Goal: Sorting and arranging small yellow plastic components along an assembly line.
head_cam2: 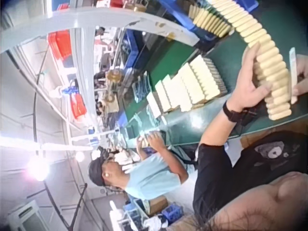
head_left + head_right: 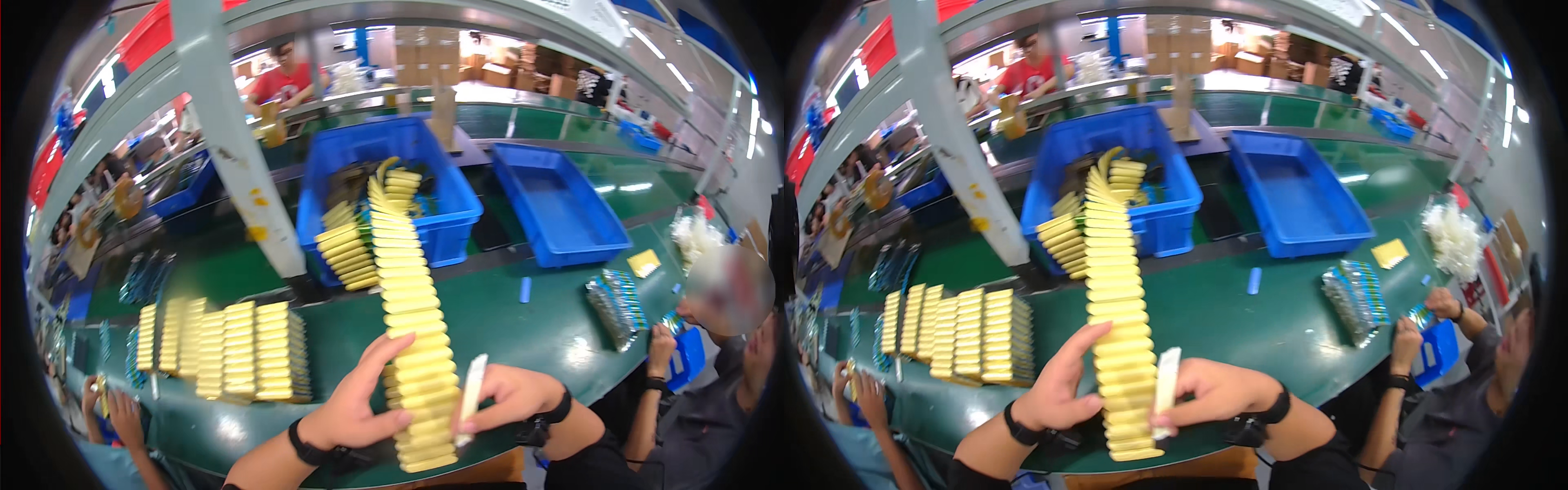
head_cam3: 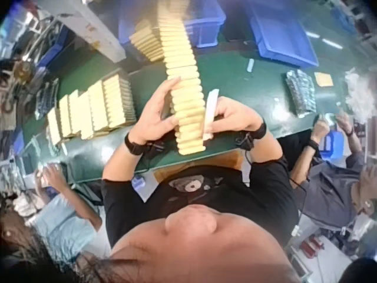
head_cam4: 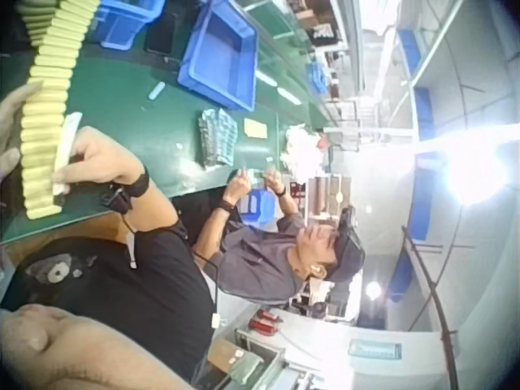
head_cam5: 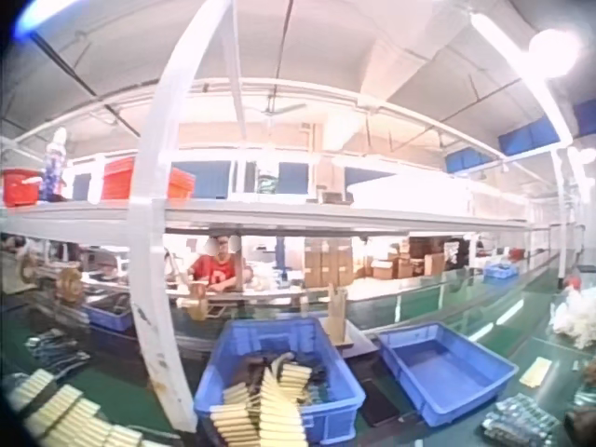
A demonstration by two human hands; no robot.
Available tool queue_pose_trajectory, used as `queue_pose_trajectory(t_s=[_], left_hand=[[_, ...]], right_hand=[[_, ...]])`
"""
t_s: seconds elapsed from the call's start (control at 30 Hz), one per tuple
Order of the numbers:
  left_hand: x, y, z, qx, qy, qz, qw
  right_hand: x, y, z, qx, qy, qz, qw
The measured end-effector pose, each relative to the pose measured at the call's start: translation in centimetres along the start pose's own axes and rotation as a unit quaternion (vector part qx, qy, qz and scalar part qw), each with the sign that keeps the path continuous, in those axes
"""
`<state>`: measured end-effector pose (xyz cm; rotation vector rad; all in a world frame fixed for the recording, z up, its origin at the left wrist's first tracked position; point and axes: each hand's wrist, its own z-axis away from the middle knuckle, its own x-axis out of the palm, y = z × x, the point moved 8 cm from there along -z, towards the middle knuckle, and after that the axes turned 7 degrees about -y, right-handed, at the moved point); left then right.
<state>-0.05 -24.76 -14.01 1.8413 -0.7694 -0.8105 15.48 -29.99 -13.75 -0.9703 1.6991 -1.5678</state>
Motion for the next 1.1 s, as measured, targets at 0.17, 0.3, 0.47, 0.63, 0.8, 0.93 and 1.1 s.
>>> queue_pose_trajectory(t_s=[0.17, 0.3, 0.47, 0.63, 0.8, 0.93, 1.1], left_hand=[[-1.1, -2.5, 0.3, -0.059, 0.006, 0.046, 0.997], [-1.2, -2.5, 0.0, -0.087, 0.004, -0.117, 0.989], [-1.7, -3.6, 0.6, -0.137, -0.003, -0.149, 0.979], [-2.0, -4.1, 0.9, -0.121, 0.036, -0.089, 0.988], [-2.3, -4.7, 1.0, -0.126, 0.045, -0.101, 0.986], [-2.3, -5.3, 1.3, -0.145, 0.037, -0.082, 0.985], [-2.1, -5.0, 0.8, -0.121, 0.030, -0.097, 0.987]], right_hand=[[2.9, 2.2, -1.1, 0.062, -0.149, -0.024, 0.987], [3.8, 3.5, -1.0, 0.113, -0.180, -0.074, 0.974], [4.1, 4.0, -1.3, 0.134, -0.180, -0.095, 0.970], [3.8, 4.7, -0.9, 0.153, -0.182, -0.084, 0.968], [2.9, 4.3, -0.2, 0.139, -0.221, -0.082, 0.962], [-3.8, 1.7, -0.3, -0.089, 0.197, -0.020, 0.976], [-3.1, 0.4, -1.9, -0.137, 0.263, 0.359, 0.885]])
